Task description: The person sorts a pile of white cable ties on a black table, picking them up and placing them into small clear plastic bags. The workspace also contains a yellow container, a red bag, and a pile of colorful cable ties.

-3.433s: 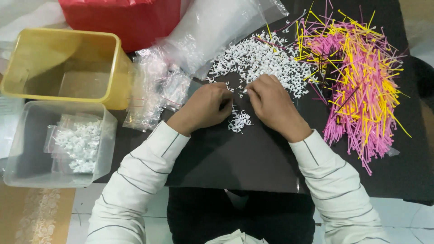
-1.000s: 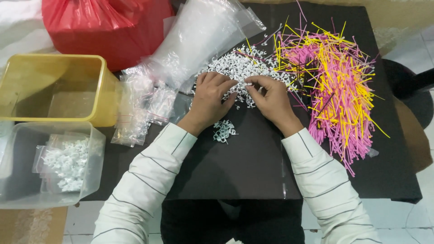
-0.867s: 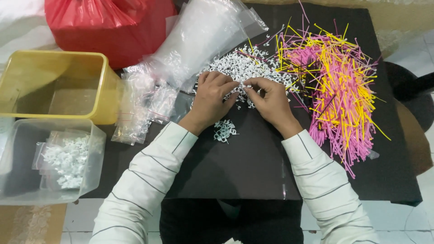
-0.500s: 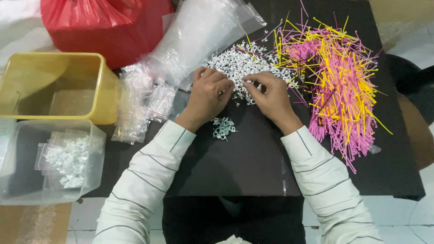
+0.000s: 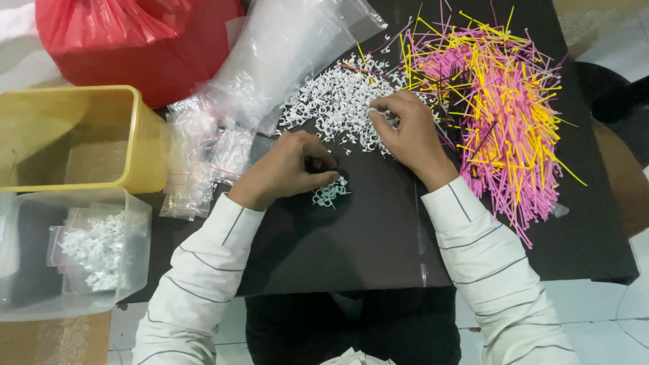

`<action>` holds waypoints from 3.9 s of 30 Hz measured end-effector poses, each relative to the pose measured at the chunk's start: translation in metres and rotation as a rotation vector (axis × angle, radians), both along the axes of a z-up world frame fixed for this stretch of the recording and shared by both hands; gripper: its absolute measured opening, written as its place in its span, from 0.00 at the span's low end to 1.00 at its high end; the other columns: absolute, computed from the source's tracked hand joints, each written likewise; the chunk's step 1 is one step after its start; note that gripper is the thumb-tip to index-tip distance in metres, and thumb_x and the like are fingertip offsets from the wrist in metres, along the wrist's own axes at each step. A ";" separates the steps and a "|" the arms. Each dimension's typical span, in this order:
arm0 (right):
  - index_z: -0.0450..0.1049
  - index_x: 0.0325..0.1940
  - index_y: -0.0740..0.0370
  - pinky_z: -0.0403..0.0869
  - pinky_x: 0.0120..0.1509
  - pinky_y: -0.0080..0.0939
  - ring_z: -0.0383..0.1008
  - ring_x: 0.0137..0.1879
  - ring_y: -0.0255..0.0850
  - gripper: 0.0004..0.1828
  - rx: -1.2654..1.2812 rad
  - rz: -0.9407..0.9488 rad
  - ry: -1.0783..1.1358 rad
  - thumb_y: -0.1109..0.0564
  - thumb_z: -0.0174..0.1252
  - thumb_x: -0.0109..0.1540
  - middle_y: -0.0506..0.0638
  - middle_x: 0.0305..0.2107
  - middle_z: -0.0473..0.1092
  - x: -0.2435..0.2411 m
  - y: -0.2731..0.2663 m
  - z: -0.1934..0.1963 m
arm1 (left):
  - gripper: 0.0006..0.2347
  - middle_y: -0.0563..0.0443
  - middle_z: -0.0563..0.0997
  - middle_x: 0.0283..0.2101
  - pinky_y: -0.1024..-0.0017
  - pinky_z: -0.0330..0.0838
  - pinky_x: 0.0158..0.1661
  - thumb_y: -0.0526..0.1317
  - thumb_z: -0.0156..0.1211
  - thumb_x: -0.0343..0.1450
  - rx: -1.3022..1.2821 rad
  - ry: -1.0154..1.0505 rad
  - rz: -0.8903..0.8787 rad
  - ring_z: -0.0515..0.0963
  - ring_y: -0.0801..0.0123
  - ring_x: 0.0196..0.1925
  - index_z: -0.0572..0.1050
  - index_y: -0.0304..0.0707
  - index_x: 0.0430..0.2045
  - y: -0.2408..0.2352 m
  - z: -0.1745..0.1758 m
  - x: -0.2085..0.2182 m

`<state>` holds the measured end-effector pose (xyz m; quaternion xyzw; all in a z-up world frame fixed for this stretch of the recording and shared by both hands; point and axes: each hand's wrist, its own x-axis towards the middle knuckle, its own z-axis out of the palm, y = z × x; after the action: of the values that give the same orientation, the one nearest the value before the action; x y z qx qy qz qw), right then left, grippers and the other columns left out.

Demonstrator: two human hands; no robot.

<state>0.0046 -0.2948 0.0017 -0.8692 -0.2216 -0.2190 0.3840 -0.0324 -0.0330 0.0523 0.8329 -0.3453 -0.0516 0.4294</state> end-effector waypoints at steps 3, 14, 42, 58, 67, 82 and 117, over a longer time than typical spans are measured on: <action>0.81 0.49 0.62 0.72 0.50 0.53 0.75 0.44 0.59 0.13 -0.124 0.032 0.025 0.56 0.68 0.62 0.60 0.37 0.74 -0.002 -0.002 0.002 | 0.08 0.45 0.78 0.21 0.63 0.71 0.34 0.40 0.69 0.64 -0.080 -0.130 0.047 0.75 0.57 0.27 0.85 0.35 0.30 0.001 -0.012 0.007; 0.81 0.45 0.60 0.72 0.53 0.49 0.73 0.47 0.55 0.06 -0.267 0.022 0.017 0.61 0.64 0.64 0.56 0.36 0.72 0.002 0.012 -0.010 | 0.04 0.55 0.75 0.21 0.66 0.67 0.38 0.37 0.65 0.66 -0.034 -0.464 0.243 0.75 0.62 0.29 0.83 0.40 0.30 0.000 -0.041 0.020; 0.80 0.50 0.64 0.76 0.48 0.44 0.78 0.45 0.51 0.09 -0.083 0.057 -0.044 0.61 0.54 0.72 0.54 0.36 0.72 0.000 0.019 0.010 | 0.04 0.53 0.79 0.32 0.64 0.64 0.49 0.31 0.65 0.69 0.033 -0.685 0.330 0.75 0.63 0.44 0.80 0.42 0.32 -0.021 -0.068 0.068; 0.82 0.40 0.64 0.75 0.43 0.54 0.79 0.40 0.57 0.10 -0.557 -0.040 0.429 0.56 0.66 0.59 0.58 0.30 0.74 -0.045 0.022 0.045 | 0.03 0.49 0.82 0.31 0.64 0.68 0.46 0.30 0.66 0.70 -0.037 -0.610 0.255 0.79 0.60 0.41 0.80 0.39 0.32 -0.015 -0.046 0.036; 0.82 0.37 0.65 0.76 0.41 0.55 0.80 0.40 0.59 0.16 -0.658 -0.122 0.493 0.47 0.64 0.60 0.60 0.29 0.74 -0.045 0.017 0.033 | 0.03 0.50 0.81 0.30 0.61 0.69 0.47 0.31 0.66 0.70 -0.059 -0.623 0.205 0.80 0.58 0.42 0.78 0.40 0.32 -0.013 -0.050 0.032; 0.80 0.35 0.71 0.78 0.36 0.52 0.82 0.35 0.61 0.11 -0.530 -0.064 0.674 0.58 0.57 0.62 0.65 0.22 0.76 -0.062 0.038 0.057 | 0.02 0.46 0.82 0.30 0.58 0.70 0.47 0.32 0.66 0.68 0.108 -0.441 0.084 0.81 0.53 0.43 0.79 0.37 0.30 0.002 -0.038 -0.003; 0.83 0.48 0.60 0.77 0.51 0.52 0.81 0.47 0.58 0.13 -0.436 -0.004 0.674 0.60 0.57 0.62 0.60 0.38 0.80 -0.052 0.022 0.061 | 0.22 0.35 0.78 0.29 0.67 0.70 0.30 0.49 0.63 0.68 0.164 -0.250 0.011 0.78 0.54 0.29 0.79 0.21 0.42 0.010 -0.017 -0.012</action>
<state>-0.0471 -0.2726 0.0624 -0.9539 -0.1228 0.1298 0.2411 -0.0447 -0.0234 0.0356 0.8670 -0.3859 0.0268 0.3141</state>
